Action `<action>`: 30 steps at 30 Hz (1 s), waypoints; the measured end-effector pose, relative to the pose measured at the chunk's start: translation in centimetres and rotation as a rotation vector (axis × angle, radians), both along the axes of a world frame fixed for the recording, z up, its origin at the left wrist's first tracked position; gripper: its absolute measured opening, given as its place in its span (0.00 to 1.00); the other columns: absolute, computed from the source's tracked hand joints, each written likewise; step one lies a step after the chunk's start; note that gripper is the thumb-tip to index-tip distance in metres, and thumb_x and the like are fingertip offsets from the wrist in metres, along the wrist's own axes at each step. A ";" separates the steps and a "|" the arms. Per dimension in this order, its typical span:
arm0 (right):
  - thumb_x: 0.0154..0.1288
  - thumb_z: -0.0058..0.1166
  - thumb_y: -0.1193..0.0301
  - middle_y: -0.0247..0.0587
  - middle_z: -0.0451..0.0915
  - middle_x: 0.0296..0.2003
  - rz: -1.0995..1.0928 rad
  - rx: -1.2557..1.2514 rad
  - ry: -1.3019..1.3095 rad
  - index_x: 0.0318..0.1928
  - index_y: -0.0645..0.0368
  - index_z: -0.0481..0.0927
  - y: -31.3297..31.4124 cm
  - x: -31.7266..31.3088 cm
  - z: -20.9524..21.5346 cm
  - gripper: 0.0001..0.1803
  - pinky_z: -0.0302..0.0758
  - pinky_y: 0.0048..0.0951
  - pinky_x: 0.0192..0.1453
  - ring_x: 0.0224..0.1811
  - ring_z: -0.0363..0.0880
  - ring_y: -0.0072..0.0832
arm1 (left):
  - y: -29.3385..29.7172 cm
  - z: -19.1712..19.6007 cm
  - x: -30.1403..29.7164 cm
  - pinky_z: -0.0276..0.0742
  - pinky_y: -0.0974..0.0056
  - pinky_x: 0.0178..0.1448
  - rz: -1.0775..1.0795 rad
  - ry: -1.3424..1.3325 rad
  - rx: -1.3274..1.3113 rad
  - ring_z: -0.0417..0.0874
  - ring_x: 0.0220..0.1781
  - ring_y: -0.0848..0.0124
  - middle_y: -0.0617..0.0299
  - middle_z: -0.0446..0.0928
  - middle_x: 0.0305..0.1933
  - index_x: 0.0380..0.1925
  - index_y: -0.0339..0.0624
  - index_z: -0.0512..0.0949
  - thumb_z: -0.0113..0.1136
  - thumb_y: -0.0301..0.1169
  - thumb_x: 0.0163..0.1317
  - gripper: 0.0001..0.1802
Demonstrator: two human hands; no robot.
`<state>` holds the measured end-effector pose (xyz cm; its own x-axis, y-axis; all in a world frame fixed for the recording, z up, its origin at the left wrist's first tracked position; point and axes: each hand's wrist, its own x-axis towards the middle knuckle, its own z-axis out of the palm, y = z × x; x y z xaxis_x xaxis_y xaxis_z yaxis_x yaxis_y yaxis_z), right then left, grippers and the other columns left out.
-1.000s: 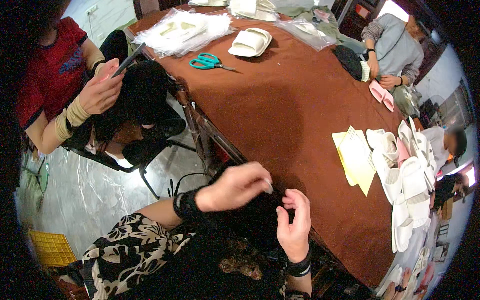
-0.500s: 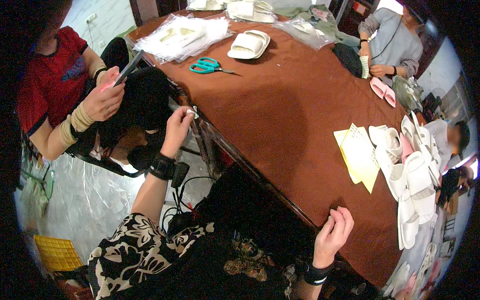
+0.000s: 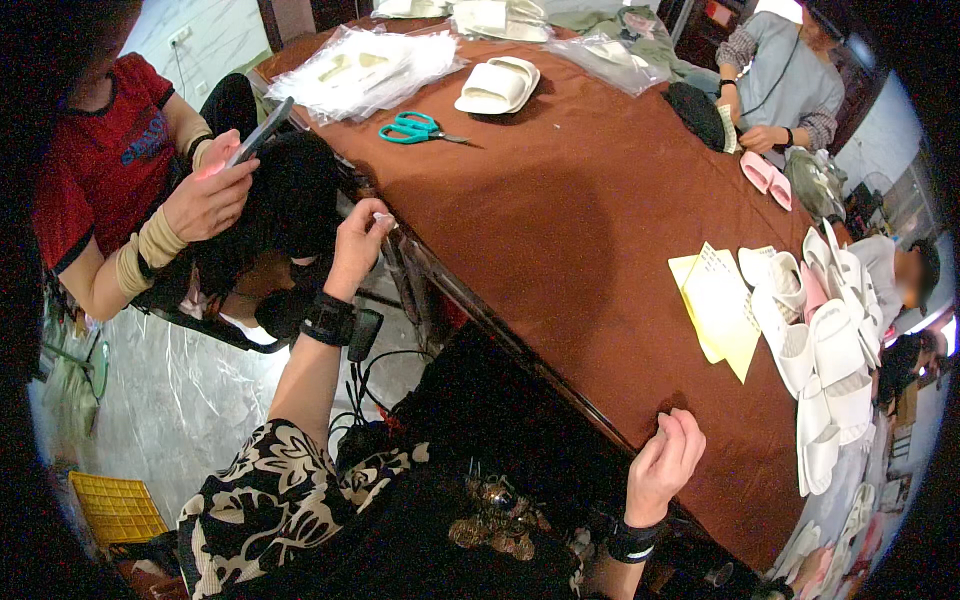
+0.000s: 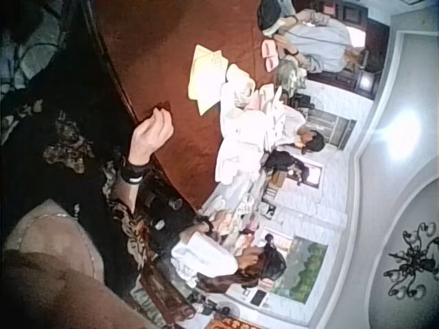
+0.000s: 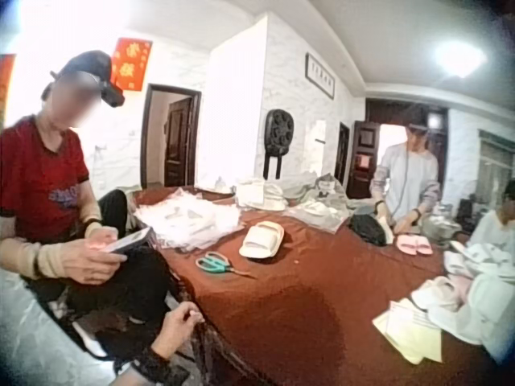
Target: Peeling size labels from a sticker sheet and applying them to the inside of white sandals.
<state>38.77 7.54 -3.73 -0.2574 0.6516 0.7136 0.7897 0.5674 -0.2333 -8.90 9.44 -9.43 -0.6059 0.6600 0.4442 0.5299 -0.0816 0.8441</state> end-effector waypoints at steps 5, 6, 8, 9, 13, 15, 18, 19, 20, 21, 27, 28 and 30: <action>0.54 0.51 0.88 0.50 0.77 0.43 -0.002 0.007 -0.010 0.38 0.66 0.78 0.1 0.0 0.0 0.11 0.71 0.40 0.52 0.46 0.75 0.45 | -1.7 -0.3 0.3 0.74 0.68 0.39 -0.091 0.050 -0.053 0.75 0.32 0.78 0.64 0.75 0.27 0.33 0.39 0.75 0.61 0.24 0.59 0.04; 0.54 0.51 0.88 0.50 0.77 0.43 0.002 0.010 -0.018 0.38 0.66 0.78 0.1 0.0 0.0 0.11 0.71 0.40 0.52 0.46 0.75 0.45 | -2.3 -1.7 0.4 0.74 0.68 0.39 -0.214 0.001 -0.117 0.75 0.32 0.78 0.64 0.76 0.27 0.33 0.38 0.75 0.61 0.23 0.59 0.04; 0.56 0.50 0.88 0.50 0.77 0.43 0.003 0.010 -0.026 0.39 0.66 0.77 0.0 -0.2 0.3 0.11 0.71 0.39 0.53 0.47 0.75 0.45 | -3.9 -2.9 0.8 0.73 0.68 0.39 -0.322 0.032 -0.274 0.74 0.33 0.78 0.63 0.75 0.28 0.30 0.38 0.76 0.62 0.21 0.57 0.04; 0.58 0.49 0.88 0.51 0.77 0.43 0.007 0.014 -0.035 0.40 0.66 0.77 0.0 -0.2 0.4 0.10 0.71 0.38 0.54 0.47 0.75 0.45 | -4.3 -3.2 1.1 0.73 0.68 0.39 -0.325 0.033 -0.278 0.74 0.33 0.78 0.63 0.75 0.28 0.30 0.38 0.76 0.62 0.21 0.57 0.04; 0.58 0.49 0.88 0.51 0.77 0.43 0.004 0.001 -0.045 0.40 0.66 0.77 0.0 -0.2 0.3 0.10 0.72 0.38 0.53 0.47 0.75 0.45 | -4.3 -3.6 2.1 0.72 0.70 0.39 -0.177 0.023 -0.088 0.72 0.34 0.78 0.65 0.73 0.30 0.29 0.38 0.76 0.63 0.21 0.57 0.04; 0.58 0.49 0.88 0.51 0.77 0.43 0.001 0.018 -0.044 0.40 0.66 0.77 0.0 -0.2 0.2 0.10 0.72 0.38 0.53 0.47 0.75 0.45 | -3.3 -2.9 3.9 0.71 0.71 0.40 -0.180 -0.211 0.029 0.72 0.35 0.80 0.69 0.72 0.31 0.30 0.39 0.76 0.62 0.21 0.59 0.04; 0.58 0.49 0.88 0.50 0.77 0.42 -0.005 0.006 -0.034 0.39 0.66 0.77 -0.1 -0.1 0.1 0.10 0.72 0.38 0.53 0.47 0.75 0.45 | -1.5 -1.9 5.9 0.71 0.73 0.41 -0.214 -0.344 0.193 0.73 0.36 0.81 0.70 0.73 0.34 0.39 0.39 0.74 0.61 0.23 0.62 0.07; 0.58 0.49 0.88 0.50 0.77 0.42 -0.007 0.008 -0.035 0.39 0.66 0.77 0.0 -0.1 0.0 0.10 0.72 0.38 0.53 0.47 0.75 0.45 | -1.1 -1.7 6.4 0.71 0.74 0.42 -0.221 -0.412 0.282 0.73 0.36 0.81 0.69 0.73 0.35 0.41 0.39 0.73 0.60 0.23 0.63 0.08; 0.56 0.50 0.87 0.50 0.77 0.42 -0.002 0.011 -0.038 0.39 0.65 0.77 0.0 0.1 -0.1 0.10 0.71 0.39 0.53 0.46 0.75 0.45 | -0.7 -2.1 6.5 0.72 0.74 0.42 -0.185 -0.394 0.266 0.73 0.37 0.81 0.69 0.74 0.35 0.44 0.38 0.72 0.61 0.24 0.63 0.11; 0.55 0.51 0.87 0.49 0.77 0.42 0.003 0.013 -0.041 0.39 0.65 0.77 0.1 0.2 -0.2 0.11 0.71 0.40 0.52 0.46 0.75 0.46 | -0.4 -2.2 7.0 0.72 0.74 0.42 -0.187 -0.395 0.266 0.73 0.37 0.81 0.69 0.74 0.35 0.44 0.38 0.72 0.61 0.24 0.63 0.11; 0.54 0.51 0.88 0.50 0.77 0.42 0.008 0.027 -0.047 0.39 0.65 0.77 0.3 0.1 -0.2 0.12 0.71 0.41 0.52 0.46 0.74 0.46 | 0.0 -2.6 8.6 0.71 0.73 0.41 0.046 -0.429 0.259 0.72 0.36 0.80 0.69 0.74 0.35 0.42 0.36 0.74 0.61 0.25 0.63 0.10; 0.54 0.51 0.88 0.50 0.77 0.42 0.010 0.027 -0.047 0.39 0.65 0.77 0.3 0.0 -0.2 0.12 0.71 0.41 0.52 0.46 0.74 0.46 | 0.2 -2.9 8.7 0.71 0.73 0.40 0.080 -0.413 0.266 0.72 0.35 0.80 0.68 0.74 0.34 0.41 0.37 0.75 0.61 0.25 0.63 0.08; 0.54 0.51 0.88 0.50 0.77 0.42 0.009 0.031 -0.044 0.39 0.65 0.77 0.3 -0.1 -0.1 0.11 0.71 0.41 0.52 0.46 0.74 0.46 | 0.3 -3.5 8.5 0.71 0.71 0.40 0.082 -0.359 0.305 0.72 0.35 0.79 0.67 0.73 0.33 0.38 0.37 0.75 0.61 0.26 0.64 0.07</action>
<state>38.67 7.81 -3.84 -0.2948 0.6270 0.7211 0.7935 0.5811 -0.1809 -0.44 9.78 -12.92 -0.8008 0.4759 0.3637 0.2246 -0.3244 0.9189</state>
